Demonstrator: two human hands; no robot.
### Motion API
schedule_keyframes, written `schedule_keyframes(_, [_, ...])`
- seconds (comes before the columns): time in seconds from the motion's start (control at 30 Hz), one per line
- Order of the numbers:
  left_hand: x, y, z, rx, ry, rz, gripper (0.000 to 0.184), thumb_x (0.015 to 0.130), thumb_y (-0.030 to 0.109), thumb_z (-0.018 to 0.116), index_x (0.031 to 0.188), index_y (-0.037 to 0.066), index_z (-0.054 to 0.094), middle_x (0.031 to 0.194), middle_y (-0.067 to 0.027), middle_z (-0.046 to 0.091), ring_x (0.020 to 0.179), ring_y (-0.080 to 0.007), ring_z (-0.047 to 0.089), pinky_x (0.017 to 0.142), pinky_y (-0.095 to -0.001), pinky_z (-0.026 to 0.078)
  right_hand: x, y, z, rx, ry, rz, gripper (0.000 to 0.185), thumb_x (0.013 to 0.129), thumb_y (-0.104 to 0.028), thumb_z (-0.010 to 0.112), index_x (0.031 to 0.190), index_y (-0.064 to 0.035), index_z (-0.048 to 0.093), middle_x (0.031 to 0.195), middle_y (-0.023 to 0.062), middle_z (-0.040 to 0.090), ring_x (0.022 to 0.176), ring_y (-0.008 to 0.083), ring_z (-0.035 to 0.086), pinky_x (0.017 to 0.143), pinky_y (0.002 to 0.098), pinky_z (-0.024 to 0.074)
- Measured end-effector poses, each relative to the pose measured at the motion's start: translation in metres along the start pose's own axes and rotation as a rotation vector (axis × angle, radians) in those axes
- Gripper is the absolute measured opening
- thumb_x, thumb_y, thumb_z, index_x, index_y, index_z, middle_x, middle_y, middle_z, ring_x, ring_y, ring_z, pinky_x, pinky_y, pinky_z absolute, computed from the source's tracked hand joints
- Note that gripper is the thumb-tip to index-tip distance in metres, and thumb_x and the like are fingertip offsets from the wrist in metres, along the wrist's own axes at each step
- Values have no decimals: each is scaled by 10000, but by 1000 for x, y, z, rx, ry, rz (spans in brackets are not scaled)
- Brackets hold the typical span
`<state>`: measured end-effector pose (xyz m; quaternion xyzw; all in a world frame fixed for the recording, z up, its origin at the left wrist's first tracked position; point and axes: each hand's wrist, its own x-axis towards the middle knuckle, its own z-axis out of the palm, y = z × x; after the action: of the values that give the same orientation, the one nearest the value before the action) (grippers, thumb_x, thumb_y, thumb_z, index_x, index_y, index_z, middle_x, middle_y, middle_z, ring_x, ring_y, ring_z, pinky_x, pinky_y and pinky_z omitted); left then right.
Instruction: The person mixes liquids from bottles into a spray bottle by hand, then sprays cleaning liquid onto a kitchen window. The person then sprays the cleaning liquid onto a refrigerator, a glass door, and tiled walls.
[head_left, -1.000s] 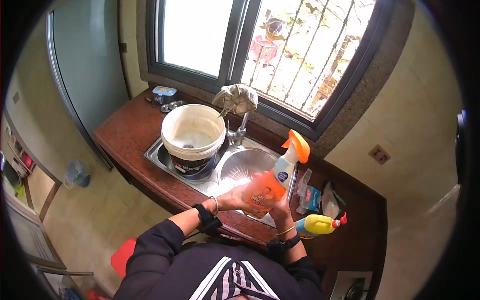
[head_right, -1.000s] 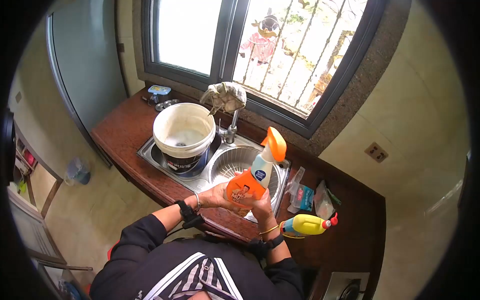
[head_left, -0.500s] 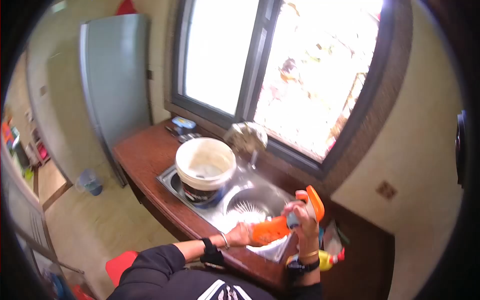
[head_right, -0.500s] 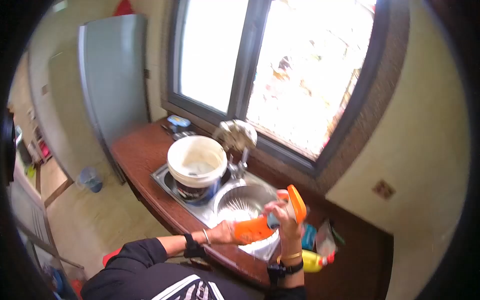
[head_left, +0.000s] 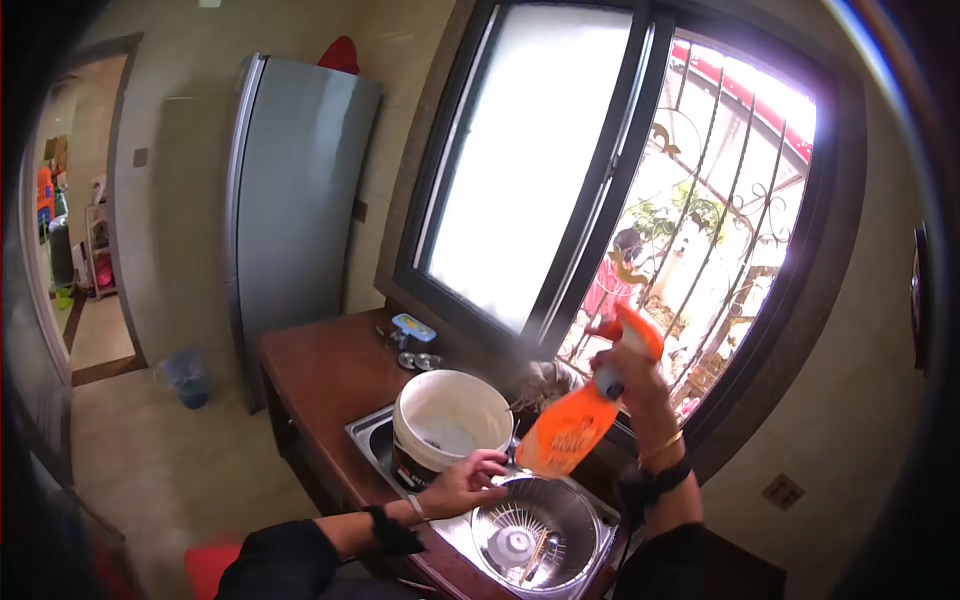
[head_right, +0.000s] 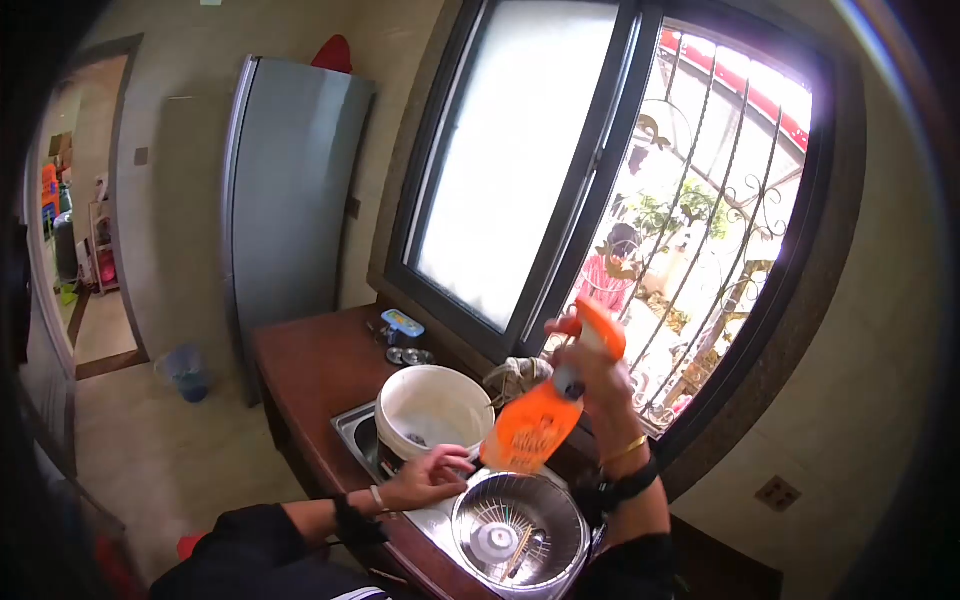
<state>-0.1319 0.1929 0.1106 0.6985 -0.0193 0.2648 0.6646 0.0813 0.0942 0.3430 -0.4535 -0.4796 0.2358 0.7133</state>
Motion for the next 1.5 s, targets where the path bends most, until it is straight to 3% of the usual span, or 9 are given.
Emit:
schedule_keyframes(0.2, [-58,-18,-173,29,223,-115,300,849,170,739,1083,17,630,867,-39,687,840,-100,655,791,-259,542,181,-47,53,-94,11,-270,638,727,75,605,1337,-35,451,982,69,529,847,202,583,717,346,540])
schedule_keyframes(0.43, [-166,-72,-363,137,651,-284,222,803,58,740,977,4,612,775,-65,658,657,-124,654,604,-261,557,300,-85,140,-370,286,-453,544,719,2,653,1248,-30,530,844,70,605,712,210,634,637,352,535])
schedule_keyframes(0.6, [-253,-126,-459,209,881,-451,201,790,27,695,950,13,575,732,-76,629,567,-126,629,498,-244,523,346,-81,159,-462,413,-403,637,734,5,599,1340,-102,432,889,62,556,692,212,625,577,340,501])
schedule_keyframes(0.73, [-287,-106,-479,442,871,-454,308,850,210,747,1073,35,625,892,-84,677,690,-151,639,632,-279,548,360,-66,168,-460,354,-439,608,722,-21,633,1305,-88,473,957,80,595,808,229,645,610,358,524])
schedule_keyframes(0.83, [-296,-106,-477,376,915,-501,238,850,174,733,1019,41,631,864,-70,670,656,-135,626,575,-255,525,360,-51,170,-459,315,-214,528,656,-22,700,1163,-32,550,918,72,622,788,202,654,663,333,518])
schedule_keyframes(0.93, [-296,-118,-481,192,967,-597,188,822,77,691,969,36,582,772,-57,632,575,-123,616,502,-241,509,361,-33,156,-564,261,-204,613,682,-33,667,1270,-70,496,959,81,613,814,206,643,604,366,526])
schedule_keyframes(1.07, [-276,-113,-475,137,955,-629,174,814,33,668,948,39,558,735,-48,617,548,-118,613,469,-233,498,358,-26,146,-575,443,-264,544,623,31,673,1162,-11,609,731,70,616,754,178,635,607,321,507])
schedule_keyframes(1.23, [-251,-87,-469,188,948,-583,165,817,38,689,939,26,579,738,-50,627,577,-118,623,510,-250,517,338,-31,134,-446,390,-294,611,640,54,668,1236,-29,560,902,79,630,793,201,648,619,343,532])
schedule_keyframes(1.5, [-241,-67,-435,181,866,-655,138,832,54,678,935,30,589,741,-44,629,577,-108,615,514,-244,508,270,32,150,-529,110,117,631,646,59,667,1255,-46,540,980,94,617,869,237,665,658,343,542])
